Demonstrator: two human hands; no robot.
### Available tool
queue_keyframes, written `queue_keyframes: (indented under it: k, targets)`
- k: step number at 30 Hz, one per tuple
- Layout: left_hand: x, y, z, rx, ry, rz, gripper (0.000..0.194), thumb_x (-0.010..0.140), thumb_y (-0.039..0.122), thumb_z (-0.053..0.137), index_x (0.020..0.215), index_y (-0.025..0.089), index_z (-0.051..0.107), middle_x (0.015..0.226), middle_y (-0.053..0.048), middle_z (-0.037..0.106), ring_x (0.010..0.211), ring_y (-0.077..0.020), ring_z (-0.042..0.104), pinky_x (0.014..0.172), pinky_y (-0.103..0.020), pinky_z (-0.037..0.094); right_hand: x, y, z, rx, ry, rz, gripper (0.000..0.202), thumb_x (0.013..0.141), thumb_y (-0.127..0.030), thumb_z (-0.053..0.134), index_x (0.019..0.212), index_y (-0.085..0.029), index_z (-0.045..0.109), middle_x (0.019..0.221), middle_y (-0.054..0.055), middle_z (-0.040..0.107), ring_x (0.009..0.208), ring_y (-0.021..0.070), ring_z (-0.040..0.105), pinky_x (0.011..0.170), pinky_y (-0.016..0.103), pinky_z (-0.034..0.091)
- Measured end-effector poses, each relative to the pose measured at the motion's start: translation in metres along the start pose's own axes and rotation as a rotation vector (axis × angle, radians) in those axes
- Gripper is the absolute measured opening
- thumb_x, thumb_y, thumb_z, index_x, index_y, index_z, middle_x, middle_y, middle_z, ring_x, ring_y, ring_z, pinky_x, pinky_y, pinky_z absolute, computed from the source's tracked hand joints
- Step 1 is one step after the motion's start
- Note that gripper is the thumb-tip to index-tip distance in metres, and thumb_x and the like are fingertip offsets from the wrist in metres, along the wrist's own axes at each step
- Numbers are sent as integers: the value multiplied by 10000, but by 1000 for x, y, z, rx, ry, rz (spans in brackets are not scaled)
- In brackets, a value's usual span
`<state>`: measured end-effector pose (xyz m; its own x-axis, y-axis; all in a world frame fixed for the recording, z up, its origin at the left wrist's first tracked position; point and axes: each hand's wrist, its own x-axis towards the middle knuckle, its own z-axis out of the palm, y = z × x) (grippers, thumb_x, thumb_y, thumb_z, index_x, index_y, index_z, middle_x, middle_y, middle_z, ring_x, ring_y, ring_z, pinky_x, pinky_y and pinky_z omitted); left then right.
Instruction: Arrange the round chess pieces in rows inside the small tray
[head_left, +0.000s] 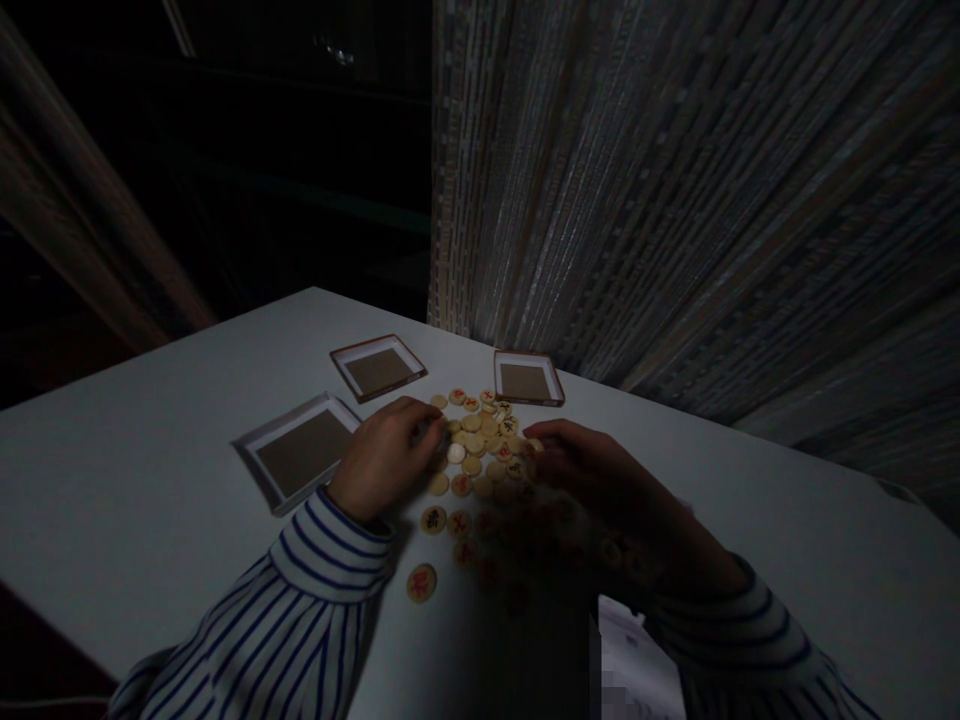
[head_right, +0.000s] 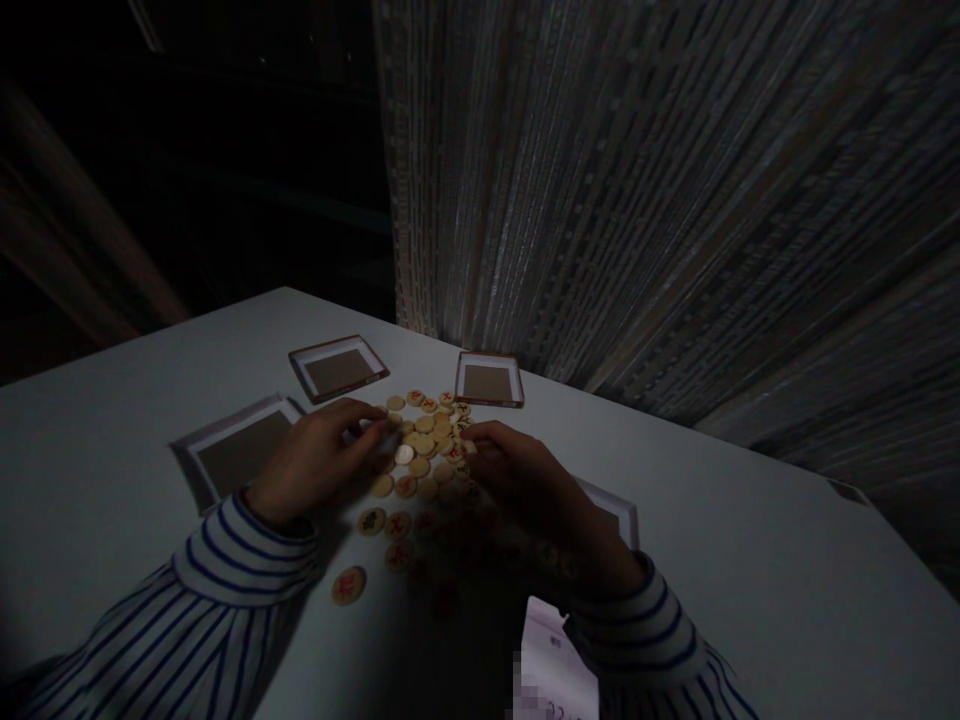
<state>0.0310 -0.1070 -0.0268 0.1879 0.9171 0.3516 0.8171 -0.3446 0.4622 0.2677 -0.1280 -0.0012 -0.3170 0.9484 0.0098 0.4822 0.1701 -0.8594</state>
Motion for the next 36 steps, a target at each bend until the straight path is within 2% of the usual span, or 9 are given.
queue_keyframes:
  k: [6,13,16,20,25,30,36]
  targets:
    - [1,0,1,9,-2,4,305,864,341,437,948,158,665,939,-64,679,851,-207,629,808,-329,485,0,-4,-4,128,6,83,250,648,-280,605,868,-185,533,543,-89,415,480,80,390,465,207,330]
    - [1,0,-1,3,-21,-8,322,866,354,423,961,157,660,959,-73,676,831,-205,632,799,-333,488,-1,-1,-16,23,48,99,316,628,-292,572,927,-190,556,533,-82,434,459,85,388,446,213,302]
    - [1,2,-1,6,-36,-11,329,866,353,416,960,151,658,965,-79,677,823,-204,632,802,-341,490,-1,0,-21,-66,91,126,297,644,-298,556,920,-188,559,570,-55,503,475,95,442,456,217,343]
    - [1,2,-1,18,-40,-12,337,866,359,408,966,159,660,971,-79,678,829,-204,633,806,-340,490,0,3,-25,-323,179,37,216,688,-291,537,877,-194,577,725,9,626,604,130,545,569,249,418]
    - [0,1,-1,20,-38,-3,343,867,371,406,967,163,660,962,-75,681,835,-208,636,797,-333,491,2,9,-27,-611,234,13,182,701,-221,541,874,-189,587,786,27,642,700,155,573,646,260,416]
    - [0,1,0,18,-43,-4,339,867,372,409,964,168,663,977,-74,678,851,-210,634,786,-325,489,4,15,-27,-751,247,51,225,721,-287,586,912,-170,607,801,41,633,697,164,567,648,263,411]
    - [0,2,-1,17,-64,-8,338,871,355,406,974,158,661,976,-79,673,870,-216,627,786,-331,485,7,19,-22,-857,170,27,317,783,-161,503,1070,-103,622,972,118,644,860,190,592,786,271,427]
